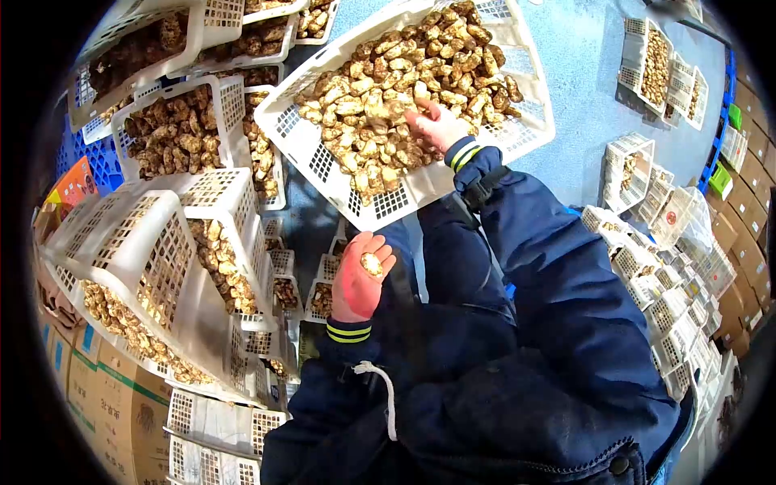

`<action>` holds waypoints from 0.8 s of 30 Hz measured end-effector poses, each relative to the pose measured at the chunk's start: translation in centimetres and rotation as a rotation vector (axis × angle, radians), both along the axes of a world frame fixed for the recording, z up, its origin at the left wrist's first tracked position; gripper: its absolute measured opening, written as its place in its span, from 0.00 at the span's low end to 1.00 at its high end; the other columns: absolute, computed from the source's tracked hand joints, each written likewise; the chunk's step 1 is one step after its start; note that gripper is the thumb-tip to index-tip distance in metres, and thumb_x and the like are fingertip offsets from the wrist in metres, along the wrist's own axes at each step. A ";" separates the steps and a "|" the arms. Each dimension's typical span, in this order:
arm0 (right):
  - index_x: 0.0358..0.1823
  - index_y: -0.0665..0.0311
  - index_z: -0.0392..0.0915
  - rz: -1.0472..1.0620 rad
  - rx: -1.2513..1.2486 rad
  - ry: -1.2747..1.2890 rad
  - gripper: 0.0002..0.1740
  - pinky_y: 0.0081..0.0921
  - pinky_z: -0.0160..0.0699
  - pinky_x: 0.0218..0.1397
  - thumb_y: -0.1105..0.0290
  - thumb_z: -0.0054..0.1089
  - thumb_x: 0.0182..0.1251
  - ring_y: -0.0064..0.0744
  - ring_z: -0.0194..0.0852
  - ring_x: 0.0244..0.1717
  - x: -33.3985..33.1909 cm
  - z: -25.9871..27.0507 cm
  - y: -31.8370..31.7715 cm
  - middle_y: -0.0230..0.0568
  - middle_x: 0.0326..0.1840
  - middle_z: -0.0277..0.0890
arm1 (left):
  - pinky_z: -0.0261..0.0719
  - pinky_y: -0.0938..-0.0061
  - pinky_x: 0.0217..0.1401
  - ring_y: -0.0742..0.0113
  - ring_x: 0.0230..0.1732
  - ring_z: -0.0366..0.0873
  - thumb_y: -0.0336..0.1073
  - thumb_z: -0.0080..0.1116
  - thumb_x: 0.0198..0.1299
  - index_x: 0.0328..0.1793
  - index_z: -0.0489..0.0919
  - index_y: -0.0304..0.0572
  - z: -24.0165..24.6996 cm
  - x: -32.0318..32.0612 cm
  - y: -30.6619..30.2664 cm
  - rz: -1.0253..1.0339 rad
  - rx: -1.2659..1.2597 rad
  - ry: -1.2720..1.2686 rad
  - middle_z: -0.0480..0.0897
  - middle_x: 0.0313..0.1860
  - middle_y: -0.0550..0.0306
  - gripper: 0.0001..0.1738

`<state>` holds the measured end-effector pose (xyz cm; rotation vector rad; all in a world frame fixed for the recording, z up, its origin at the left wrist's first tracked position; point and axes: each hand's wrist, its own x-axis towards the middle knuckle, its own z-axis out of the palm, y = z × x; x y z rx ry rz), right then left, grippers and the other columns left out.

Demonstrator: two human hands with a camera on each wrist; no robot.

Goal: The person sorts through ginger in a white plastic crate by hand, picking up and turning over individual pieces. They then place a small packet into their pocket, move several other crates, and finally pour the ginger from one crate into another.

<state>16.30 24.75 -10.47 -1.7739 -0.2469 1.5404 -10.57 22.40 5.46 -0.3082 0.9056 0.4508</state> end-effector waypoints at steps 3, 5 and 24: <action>0.56 0.69 0.67 0.216 -0.401 -0.601 0.36 0.31 0.73 0.47 0.50 0.61 0.54 0.41 0.77 0.42 1.3 -3.6 1.5 0.48 0.44 0.77 | 0.60 0.58 0.65 0.48 0.64 0.62 0.42 0.38 0.68 0.67 0.55 0.33 2.7 2.5 1.7 -0.238 -0.052 0.365 0.60 0.66 0.38 0.27; 0.50 0.67 0.71 0.189 -0.466 -0.891 0.34 0.35 0.73 0.49 0.47 0.63 0.50 0.46 0.76 0.45 -0.1 -3.8 3.8 0.52 0.42 0.77 | 0.62 0.60 0.64 0.50 0.61 0.64 0.42 0.39 0.68 0.66 0.56 0.33 2.5 2.2 1.7 -0.221 -0.063 0.363 0.62 0.64 0.40 0.26; 0.68 0.64 0.52 -0.306 0.468 0.722 0.33 0.34 0.71 0.57 0.63 0.53 0.65 0.30 0.67 0.57 2.9 5.7 1.0 0.41 0.59 0.66 | 0.70 0.70 0.46 0.65 0.39 0.67 0.38 0.45 0.65 0.53 0.65 0.38 2.0 2.5 1.3 -0.124 -0.048 0.257 0.70 0.45 0.53 0.15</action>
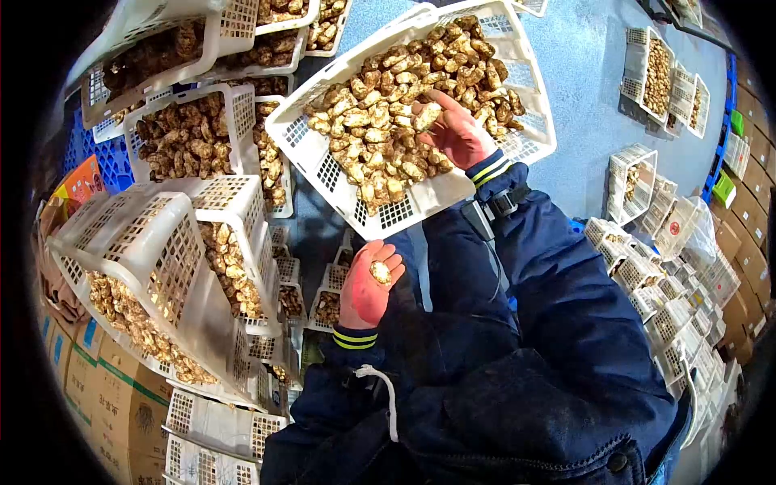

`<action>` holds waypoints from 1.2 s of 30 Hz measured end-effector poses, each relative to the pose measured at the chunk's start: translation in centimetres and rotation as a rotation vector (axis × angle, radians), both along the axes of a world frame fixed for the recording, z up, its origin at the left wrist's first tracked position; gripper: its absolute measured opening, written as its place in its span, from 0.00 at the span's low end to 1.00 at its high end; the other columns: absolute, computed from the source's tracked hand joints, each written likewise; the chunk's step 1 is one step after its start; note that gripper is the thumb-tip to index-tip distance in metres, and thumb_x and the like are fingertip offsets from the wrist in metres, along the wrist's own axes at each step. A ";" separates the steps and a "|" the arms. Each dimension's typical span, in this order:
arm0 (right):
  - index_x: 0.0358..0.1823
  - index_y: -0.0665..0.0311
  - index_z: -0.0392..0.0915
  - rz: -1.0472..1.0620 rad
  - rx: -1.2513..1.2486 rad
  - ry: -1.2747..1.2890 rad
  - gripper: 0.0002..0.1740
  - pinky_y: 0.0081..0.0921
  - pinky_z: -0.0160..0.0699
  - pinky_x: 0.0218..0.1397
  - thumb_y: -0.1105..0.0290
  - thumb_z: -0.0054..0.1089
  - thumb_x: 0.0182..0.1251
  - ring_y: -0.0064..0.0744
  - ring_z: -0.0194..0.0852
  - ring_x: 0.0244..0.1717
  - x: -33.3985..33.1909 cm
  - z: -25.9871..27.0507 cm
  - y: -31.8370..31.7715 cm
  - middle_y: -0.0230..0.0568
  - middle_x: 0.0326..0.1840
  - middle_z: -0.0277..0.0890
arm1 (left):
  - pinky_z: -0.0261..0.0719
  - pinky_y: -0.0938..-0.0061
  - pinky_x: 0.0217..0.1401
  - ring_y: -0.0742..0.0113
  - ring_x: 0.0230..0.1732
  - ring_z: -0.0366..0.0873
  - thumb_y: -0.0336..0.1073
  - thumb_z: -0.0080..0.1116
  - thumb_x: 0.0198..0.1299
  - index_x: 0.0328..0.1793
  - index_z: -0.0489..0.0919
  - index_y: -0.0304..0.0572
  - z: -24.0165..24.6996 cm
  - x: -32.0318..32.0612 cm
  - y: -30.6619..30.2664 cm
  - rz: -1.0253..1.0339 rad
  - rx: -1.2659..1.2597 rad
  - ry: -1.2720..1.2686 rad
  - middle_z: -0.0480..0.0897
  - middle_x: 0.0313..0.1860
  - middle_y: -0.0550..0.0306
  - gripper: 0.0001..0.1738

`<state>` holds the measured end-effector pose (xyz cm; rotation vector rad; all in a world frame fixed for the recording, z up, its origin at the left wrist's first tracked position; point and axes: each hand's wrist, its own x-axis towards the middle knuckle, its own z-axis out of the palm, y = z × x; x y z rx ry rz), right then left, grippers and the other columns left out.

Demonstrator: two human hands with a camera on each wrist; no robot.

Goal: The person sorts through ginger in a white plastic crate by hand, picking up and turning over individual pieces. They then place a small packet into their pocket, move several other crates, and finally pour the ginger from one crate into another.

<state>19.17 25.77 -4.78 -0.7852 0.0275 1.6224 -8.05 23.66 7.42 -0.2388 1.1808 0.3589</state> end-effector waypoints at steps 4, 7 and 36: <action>0.61 0.70 0.61 0.103 -0.134 -0.214 0.29 0.30 0.71 0.56 0.64 0.56 0.63 0.34 0.73 0.51 -0.5 1.5 1.7 0.44 0.49 0.74 | 0.69 0.70 0.45 0.65 0.39 0.68 0.39 0.45 0.65 0.52 0.66 0.39 0.7 0.9 0.3 -0.051 -0.040 0.096 0.70 0.43 0.54 0.15; 0.56 0.73 0.66 0.099 -0.036 -0.229 0.24 0.26 0.72 0.53 0.64 0.55 0.64 0.32 0.74 0.48 -0.5 0.4 0.7 0.42 0.44 0.76 | 0.70 0.71 0.45 0.66 0.38 0.68 0.40 0.46 0.64 0.52 0.66 0.40 0.2 0.3 -0.2 -0.025 0.010 0.021 0.70 0.43 0.55 0.15; 0.58 0.67 0.64 -0.007 -0.202 0.080 0.21 0.36 0.77 0.54 0.64 0.47 0.68 0.42 0.73 0.52 -0.4 -1.9 -0.3 0.47 0.49 0.73 | 0.71 0.59 0.55 0.54 0.49 0.73 0.42 0.43 0.66 0.56 0.67 0.37 -1.6 -1.1 -1.1 -0.034 0.019 -0.004 0.73 0.50 0.46 0.18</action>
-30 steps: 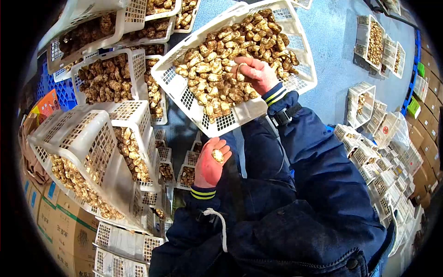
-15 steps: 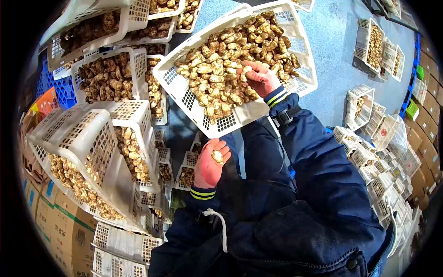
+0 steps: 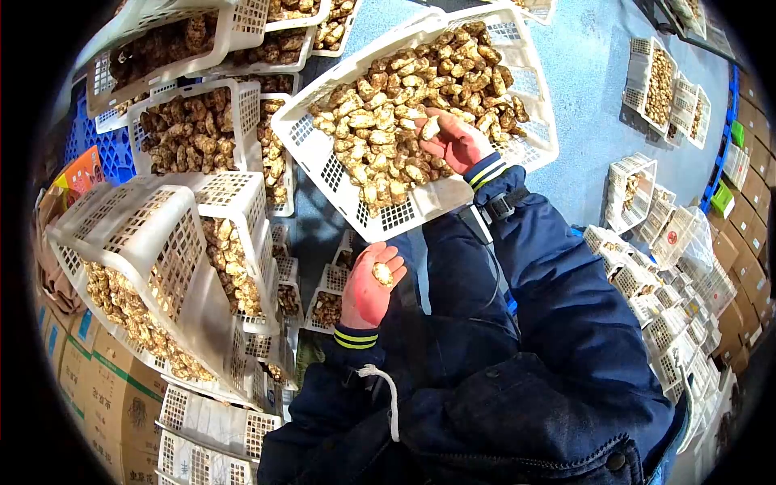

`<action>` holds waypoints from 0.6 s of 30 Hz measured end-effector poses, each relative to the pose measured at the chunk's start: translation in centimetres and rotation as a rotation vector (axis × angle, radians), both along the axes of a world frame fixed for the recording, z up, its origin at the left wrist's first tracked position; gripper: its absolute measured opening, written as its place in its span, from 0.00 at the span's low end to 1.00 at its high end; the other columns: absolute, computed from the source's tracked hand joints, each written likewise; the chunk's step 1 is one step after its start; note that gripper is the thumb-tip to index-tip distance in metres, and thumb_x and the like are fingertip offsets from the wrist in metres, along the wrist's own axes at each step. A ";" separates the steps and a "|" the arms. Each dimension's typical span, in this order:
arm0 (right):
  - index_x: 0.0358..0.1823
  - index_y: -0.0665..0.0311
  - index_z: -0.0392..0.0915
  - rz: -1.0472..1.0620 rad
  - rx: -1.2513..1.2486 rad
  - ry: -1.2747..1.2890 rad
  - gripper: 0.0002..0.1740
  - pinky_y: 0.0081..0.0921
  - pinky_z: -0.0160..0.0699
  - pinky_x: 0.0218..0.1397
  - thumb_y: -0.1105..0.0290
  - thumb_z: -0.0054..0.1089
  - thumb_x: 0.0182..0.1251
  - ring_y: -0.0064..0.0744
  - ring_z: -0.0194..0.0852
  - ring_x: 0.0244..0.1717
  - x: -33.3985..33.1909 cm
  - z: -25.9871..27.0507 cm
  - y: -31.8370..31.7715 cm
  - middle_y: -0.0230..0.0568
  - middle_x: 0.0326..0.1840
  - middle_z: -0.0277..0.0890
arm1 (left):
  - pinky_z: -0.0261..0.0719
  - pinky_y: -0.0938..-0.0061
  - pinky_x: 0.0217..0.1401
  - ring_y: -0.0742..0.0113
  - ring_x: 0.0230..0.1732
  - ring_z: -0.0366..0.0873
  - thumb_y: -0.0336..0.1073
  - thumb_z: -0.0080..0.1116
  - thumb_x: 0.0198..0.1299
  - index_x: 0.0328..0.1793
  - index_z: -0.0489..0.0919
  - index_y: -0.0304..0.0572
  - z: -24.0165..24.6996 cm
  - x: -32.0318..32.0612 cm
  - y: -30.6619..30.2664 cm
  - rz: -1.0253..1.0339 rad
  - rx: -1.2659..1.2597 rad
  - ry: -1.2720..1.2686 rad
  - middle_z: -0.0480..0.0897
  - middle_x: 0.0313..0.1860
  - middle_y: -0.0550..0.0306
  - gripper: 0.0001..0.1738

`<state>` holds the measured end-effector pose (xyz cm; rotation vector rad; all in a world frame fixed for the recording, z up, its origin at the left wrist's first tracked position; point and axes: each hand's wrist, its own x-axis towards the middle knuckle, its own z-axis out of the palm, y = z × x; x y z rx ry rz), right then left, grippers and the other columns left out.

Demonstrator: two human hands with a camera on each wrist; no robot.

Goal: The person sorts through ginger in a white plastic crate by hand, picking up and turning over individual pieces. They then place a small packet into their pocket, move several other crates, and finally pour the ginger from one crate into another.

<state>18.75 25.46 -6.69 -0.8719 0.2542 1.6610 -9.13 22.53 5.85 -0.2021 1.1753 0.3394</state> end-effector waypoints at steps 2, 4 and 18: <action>0.55 0.70 0.65 -0.024 -0.005 -0.026 0.18 0.36 0.75 0.56 0.67 0.46 0.68 0.37 0.72 0.52 -0.7 0.8 0.2 0.40 0.39 0.74 | 0.68 0.77 0.39 0.70 0.35 0.66 0.37 0.47 0.63 0.44 0.68 0.44 1.0 1.2 0.9 0.036 -0.092 0.054 0.69 0.35 0.60 0.07; 0.55 0.70 0.65 -0.028 0.011 -0.115 0.19 0.36 0.73 0.58 0.69 0.50 0.65 0.35 0.71 0.53 -2.2 3.8 0.6 0.40 0.43 0.73 | 0.68 0.77 0.39 0.70 0.35 0.66 0.38 0.47 0.63 0.44 0.68 0.45 2.2 2.3 2.0 -0.010 -0.051 0.065 0.69 0.35 0.60 0.08; 0.66 0.71 0.55 0.437 0.430 -0.519 0.34 0.30 0.51 0.69 0.79 0.49 0.54 0.36 0.54 0.69 -6.0 17.8 -0.3 0.48 0.66 0.59 | 0.74 0.76 0.43 0.70 0.49 0.74 0.34 0.49 0.64 0.64 0.63 0.38 6.2 5.0 4.6 -0.013 0.511 0.023 0.73 0.52 0.58 0.22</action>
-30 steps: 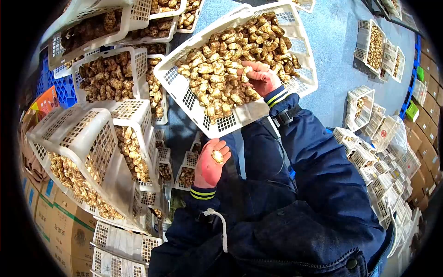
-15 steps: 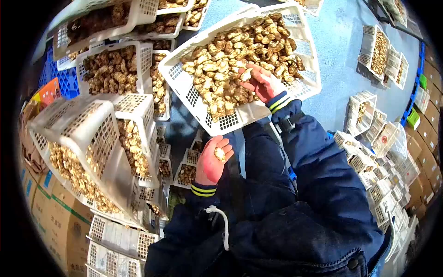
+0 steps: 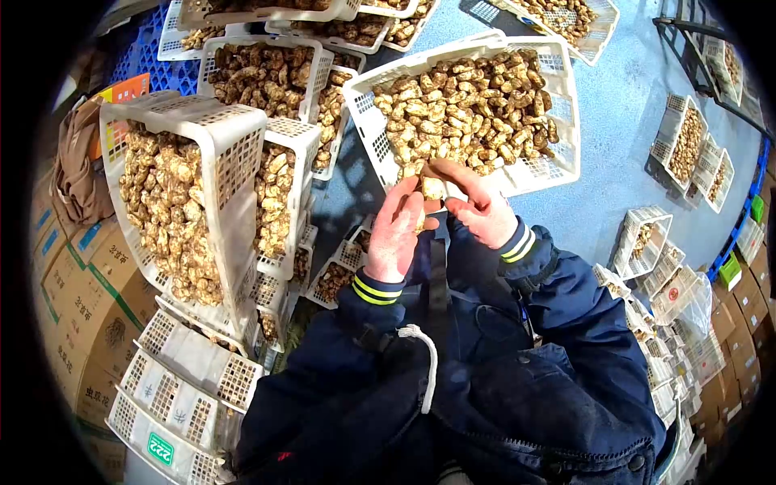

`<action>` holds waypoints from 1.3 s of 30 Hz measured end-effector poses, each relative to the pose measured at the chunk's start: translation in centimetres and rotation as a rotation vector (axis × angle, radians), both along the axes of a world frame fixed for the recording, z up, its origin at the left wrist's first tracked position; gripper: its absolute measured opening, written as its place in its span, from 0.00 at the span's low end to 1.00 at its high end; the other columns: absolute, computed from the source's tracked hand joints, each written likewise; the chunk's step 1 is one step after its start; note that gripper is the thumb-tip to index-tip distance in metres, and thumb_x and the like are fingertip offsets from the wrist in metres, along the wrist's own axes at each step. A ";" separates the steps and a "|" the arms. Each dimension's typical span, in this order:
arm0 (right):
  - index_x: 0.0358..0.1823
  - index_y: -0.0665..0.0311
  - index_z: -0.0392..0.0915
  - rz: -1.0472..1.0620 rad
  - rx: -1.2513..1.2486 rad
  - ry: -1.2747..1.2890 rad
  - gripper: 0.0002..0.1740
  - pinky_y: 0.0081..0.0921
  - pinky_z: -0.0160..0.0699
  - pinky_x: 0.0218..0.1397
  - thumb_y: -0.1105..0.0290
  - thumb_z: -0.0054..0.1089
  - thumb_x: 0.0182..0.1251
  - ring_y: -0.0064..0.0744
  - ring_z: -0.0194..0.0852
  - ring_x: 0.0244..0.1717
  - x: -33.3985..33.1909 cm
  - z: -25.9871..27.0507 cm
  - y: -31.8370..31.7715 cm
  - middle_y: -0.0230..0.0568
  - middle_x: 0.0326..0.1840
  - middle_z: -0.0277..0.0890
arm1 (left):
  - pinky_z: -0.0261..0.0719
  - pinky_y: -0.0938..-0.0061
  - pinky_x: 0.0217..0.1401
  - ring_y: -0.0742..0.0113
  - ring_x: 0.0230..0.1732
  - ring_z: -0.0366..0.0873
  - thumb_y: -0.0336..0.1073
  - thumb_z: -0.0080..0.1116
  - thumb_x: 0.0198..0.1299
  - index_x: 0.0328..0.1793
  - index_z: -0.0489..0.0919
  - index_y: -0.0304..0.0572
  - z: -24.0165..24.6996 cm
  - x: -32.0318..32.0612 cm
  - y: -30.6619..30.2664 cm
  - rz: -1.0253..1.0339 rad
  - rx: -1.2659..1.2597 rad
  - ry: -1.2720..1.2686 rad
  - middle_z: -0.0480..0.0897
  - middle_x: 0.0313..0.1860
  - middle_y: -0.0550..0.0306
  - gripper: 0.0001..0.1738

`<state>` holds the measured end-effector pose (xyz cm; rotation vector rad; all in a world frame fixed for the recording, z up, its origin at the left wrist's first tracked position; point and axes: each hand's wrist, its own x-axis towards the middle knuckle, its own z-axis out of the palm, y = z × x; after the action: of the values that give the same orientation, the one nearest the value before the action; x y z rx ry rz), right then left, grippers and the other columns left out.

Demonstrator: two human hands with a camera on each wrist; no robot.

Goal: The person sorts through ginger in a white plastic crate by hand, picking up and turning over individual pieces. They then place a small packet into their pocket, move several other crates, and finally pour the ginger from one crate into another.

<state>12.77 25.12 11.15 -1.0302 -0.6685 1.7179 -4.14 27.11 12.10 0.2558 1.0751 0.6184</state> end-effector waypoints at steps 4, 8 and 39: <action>0.63 0.72 0.60 0.255 0.338 -0.518 0.27 0.31 0.51 0.69 0.78 0.50 0.60 0.38 0.55 0.68 0.6 0.6 0.8 0.49 0.64 0.62 | 0.74 0.75 0.41 0.70 0.48 0.75 0.34 0.50 0.64 0.63 0.64 0.40 -0.3 -0.2 -0.4 0.040 -0.062 -0.137 0.74 0.52 0.60 0.22; 0.63 0.72 0.59 -0.064 -0.156 0.030 0.27 0.26 0.57 0.65 0.69 0.49 0.64 0.30 0.61 0.62 0.6 0.2 0.9 0.45 0.62 0.64 | 0.74 0.75 0.40 0.68 0.46 0.76 0.33 0.50 0.64 0.63 0.66 0.43 0.5 0.2 -0.1 0.069 -0.176 -0.184 0.76 0.50 0.59 0.21; 0.56 0.67 0.67 -0.095 -0.331 0.057 0.30 0.11 0.64 0.33 0.68 0.68 0.51 0.14 0.62 0.28 -4.3 0.5 -0.9 0.24 0.30 0.66 | 0.59 0.46 0.65 0.60 0.70 0.54 0.41 0.51 0.62 0.71 0.57 0.58 -0.6 -1.5 -0.6 0.357 0.038 -0.285 0.56 0.71 0.68 0.30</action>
<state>8.52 24.21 11.66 -1.2140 -0.2978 1.8029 -5.61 26.55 11.52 0.0039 0.8377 0.9650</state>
